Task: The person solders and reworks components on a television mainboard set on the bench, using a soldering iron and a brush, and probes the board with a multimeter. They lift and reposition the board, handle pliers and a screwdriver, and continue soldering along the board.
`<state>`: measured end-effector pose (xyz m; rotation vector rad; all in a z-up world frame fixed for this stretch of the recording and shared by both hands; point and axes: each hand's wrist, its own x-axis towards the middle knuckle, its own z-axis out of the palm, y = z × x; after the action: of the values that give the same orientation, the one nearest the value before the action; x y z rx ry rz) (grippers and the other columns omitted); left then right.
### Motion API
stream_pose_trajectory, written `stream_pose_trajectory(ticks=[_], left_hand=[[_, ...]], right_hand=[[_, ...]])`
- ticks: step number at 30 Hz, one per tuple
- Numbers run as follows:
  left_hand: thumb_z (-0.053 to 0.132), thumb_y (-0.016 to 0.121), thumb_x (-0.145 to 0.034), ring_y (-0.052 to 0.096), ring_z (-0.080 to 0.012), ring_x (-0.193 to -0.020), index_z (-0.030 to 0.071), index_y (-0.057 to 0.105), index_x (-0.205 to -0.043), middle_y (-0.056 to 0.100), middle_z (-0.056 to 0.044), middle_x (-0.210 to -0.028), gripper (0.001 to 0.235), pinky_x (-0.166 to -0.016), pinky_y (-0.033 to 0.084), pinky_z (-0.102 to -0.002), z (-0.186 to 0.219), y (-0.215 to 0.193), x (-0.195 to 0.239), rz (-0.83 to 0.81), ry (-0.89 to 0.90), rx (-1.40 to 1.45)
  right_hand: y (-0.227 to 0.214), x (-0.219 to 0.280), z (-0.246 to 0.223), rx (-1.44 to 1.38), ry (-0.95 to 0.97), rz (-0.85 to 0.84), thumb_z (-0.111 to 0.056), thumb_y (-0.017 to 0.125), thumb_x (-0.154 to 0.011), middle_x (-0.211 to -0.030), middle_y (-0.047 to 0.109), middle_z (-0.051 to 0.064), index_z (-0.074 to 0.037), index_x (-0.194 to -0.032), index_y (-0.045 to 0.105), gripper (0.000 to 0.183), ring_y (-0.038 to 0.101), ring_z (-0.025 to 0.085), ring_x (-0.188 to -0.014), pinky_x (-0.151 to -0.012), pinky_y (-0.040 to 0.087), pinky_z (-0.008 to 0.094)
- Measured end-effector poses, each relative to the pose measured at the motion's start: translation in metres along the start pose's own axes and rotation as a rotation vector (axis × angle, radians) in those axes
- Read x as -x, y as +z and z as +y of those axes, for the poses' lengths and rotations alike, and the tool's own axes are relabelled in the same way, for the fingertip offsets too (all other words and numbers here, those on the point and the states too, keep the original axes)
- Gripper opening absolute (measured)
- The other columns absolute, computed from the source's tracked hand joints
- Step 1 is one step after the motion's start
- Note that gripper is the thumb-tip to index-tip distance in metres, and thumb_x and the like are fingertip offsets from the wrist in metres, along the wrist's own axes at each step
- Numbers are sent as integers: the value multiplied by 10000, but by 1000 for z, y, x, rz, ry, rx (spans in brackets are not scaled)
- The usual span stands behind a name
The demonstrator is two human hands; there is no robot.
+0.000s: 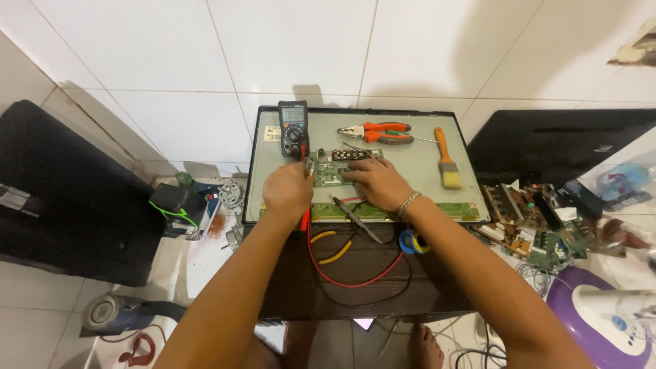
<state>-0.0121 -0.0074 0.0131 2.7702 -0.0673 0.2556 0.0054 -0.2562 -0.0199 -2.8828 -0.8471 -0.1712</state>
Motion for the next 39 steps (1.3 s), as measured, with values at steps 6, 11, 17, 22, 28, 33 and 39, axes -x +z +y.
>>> stream_pose_trajectory(ticks=[6, 11, 17, 22, 28, 33, 39], left_hand=[[308, 737, -903, 772, -317, -922, 178, 812, -1037, 799, -61, -922, 202, -783, 620, -448, 18, -35, 19, -128, -92, 319], [335, 755, -884, 764, -320, -942, 191, 815, -1015, 805, -42, -913, 203, -794, 611, -459, 31, -47, 29, -116, -90, 379], [289, 712, -916, 776, -236, -815, 144, 804, -1049, 795, -57, -864, 217, -727, 608, -382, 41, -58, 38, -157, -68, 495], [244, 741, -902, 765, -287, -837, 132, 821, -1003, 775, -85, -832, 171, -707, 598, -396, 55, -60, 43, -131, -55, 612], [267, 717, -905, 761, -305, -867, 139, 803, -969, 770, -73, -836, 167, -732, 599, -424, 65, -45, 39, -140, -26, 495], [217, 668, -947, 768, -282, -876, 104, 781, -1047, 784, -85, -881, 189, -765, 613, -394, 52, -31, 32, -67, -106, 338], [209, 706, -905, 771, -301, -859, 119, 770, -978, 782, -86, -842, 132, -770, 621, -415, 38, -17, 19, -4, -145, 231]], right_hand=[[-42, 2, -12, -381, -6, 306, -145, 658, -955, -1083, 732, 33, -227, -1220, 720, 284, 682, 283, -1118, -986, 521, 453], [-70, 3, -36, -549, -10, 373, -140, 701, -955, -1031, 767, 4, -217, -1208, 740, 267, 711, 234, -1071, -963, 542, 418], [-83, 11, -46, -636, -78, 261, -169, 755, -930, -898, 763, 48, -152, -1068, 770, 140, 731, 280, -934, -883, 559, 427], [-82, 19, -37, -659, -2, 244, -179, 767, -919, -836, 752, 71, -144, -997, 776, 86, 739, 282, -884, -835, 564, 418], [-70, 19, 27, -714, 247, 311, -174, 741, -940, -910, 762, 126, -126, -1022, 778, 102, 726, 279, -932, -908, 561, 427], [-56, 18, 75, -229, 651, 265, -252, 662, -984, -1132, 730, 0, -252, -1222, 720, 245, 702, 220, -1109, -987, 527, 430], [13, 12, 142, 136, 853, -2, -366, 640, -923, -1325, 588, 159, -186, -1316, 671, 433, 564, 406, -1253, -939, 508, 566]])
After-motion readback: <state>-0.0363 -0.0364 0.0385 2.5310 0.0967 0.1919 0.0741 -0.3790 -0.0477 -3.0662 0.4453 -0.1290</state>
